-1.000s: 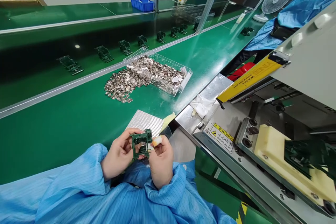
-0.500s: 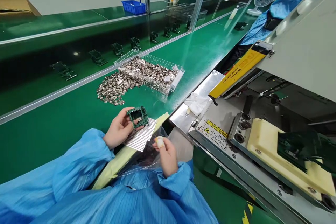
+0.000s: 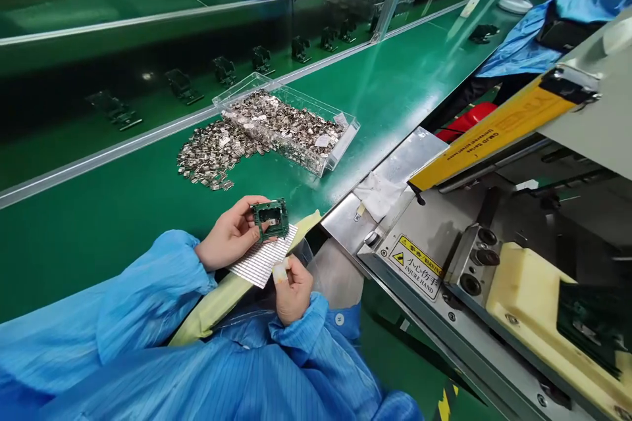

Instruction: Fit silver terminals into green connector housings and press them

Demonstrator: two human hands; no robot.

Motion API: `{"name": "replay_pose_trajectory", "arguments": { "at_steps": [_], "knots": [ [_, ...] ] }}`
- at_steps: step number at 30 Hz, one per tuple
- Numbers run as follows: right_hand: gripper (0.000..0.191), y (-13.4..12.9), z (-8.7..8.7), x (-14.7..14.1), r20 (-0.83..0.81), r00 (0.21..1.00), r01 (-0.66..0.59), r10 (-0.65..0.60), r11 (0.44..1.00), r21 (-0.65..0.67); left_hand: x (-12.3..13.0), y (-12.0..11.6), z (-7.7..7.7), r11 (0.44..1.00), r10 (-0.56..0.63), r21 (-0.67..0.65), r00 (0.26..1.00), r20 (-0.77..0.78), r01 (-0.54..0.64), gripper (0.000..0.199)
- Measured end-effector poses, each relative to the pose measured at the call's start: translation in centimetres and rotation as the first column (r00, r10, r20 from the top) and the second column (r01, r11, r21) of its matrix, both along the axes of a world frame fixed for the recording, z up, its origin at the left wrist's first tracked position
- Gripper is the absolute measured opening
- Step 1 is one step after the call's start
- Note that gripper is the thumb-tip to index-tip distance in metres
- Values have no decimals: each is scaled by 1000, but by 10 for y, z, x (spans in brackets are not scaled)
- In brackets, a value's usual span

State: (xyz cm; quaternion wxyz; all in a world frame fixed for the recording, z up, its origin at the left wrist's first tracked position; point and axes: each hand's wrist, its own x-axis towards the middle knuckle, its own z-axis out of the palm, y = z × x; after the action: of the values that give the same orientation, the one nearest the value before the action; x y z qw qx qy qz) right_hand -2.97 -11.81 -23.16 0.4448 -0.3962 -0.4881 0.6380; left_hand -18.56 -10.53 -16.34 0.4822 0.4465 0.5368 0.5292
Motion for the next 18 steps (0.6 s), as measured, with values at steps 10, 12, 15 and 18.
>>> {"name": "replay_pose_trajectory", "arguments": {
  "at_steps": [10,12,15,18],
  "knots": [
    [27,0,-2,8,20,999,-48,46,997,68,-8,5,1,995,-93,17,994,-62,95,40],
    [19,0,0,10,25,998,-61,60,996,70,-9,7,5,989,-143,28,983,-117,147,39],
    [14,-1,2,9,38,998,-51,49,996,76,-10,10,10,976,-202,34,954,-224,215,37],
    [16,-4,2,6,55,998,-26,20,994,109,-10,11,12,972,-225,24,956,-186,234,36]
  ]
}}
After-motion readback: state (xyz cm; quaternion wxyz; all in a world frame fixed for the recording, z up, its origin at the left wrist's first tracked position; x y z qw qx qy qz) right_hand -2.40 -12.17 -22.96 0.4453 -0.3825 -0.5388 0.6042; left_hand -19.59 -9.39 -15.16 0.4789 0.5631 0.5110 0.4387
